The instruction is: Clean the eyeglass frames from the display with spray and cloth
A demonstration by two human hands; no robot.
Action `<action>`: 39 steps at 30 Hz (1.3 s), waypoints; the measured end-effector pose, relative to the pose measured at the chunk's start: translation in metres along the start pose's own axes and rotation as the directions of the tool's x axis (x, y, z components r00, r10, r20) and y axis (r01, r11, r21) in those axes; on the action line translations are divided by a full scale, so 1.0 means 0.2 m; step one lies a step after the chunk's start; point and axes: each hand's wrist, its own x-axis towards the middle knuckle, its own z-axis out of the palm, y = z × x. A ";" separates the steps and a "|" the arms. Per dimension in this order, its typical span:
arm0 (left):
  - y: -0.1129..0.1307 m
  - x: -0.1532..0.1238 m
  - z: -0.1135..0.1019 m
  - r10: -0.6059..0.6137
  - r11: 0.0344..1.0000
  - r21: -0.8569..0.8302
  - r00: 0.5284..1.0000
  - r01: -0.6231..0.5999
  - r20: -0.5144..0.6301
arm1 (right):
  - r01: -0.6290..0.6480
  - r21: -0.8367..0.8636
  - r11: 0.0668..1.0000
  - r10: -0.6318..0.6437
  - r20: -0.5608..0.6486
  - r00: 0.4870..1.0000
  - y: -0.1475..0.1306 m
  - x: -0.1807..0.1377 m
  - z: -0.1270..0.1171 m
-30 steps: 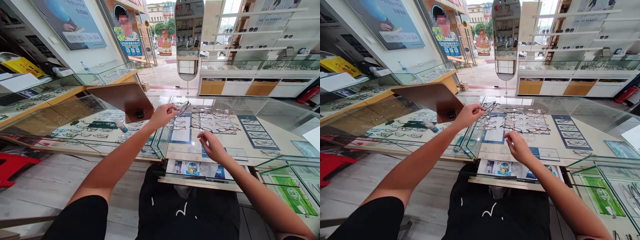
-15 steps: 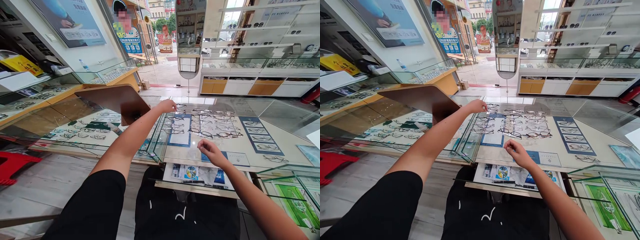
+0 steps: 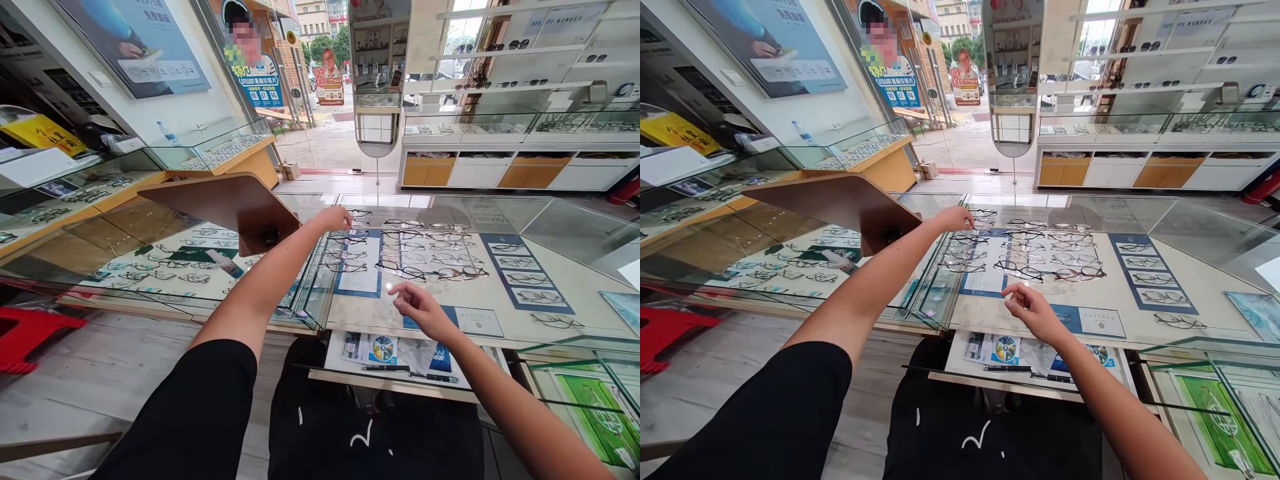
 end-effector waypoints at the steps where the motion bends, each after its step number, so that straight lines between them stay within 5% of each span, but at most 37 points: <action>1: 0.00 0.00 0.00 0.002 1.000 0.003 1.000 -0.002 0.003 | -0.002 -0.002 1.000 0.002 -0.003 1.000 0.00 0.00 0.00; 11: 0.00 0.13 -0.04 -0.070 0.995 0.059 0.994 0.075 -0.087 | -0.014 0.069 0.998 0.015 -0.014 1.000 -0.02 0.00 -0.01; 22: 0.10 0.14 -0.03 -0.094 0.984 0.147 0.995 0.098 -0.033 | 0.004 0.095 0.995 -0.001 -0.033 0.999 -0.02 0.02 -0.01; 31: 0.15 -0.03 -0.19 -0.027 0.999 0.028 0.968 0.035 -0.250 | 0.027 0.093 0.995 -0.027 -0.005 1.000 -0.01 0.02 -0.01; 39: 0.28 -0.39 -0.24 0.009 0.958 -0.250 0.884 -0.142 -0.468 | 0.026 0.109 0.994 -0.023 -0.024 0.999 0.00 0.02 -0.02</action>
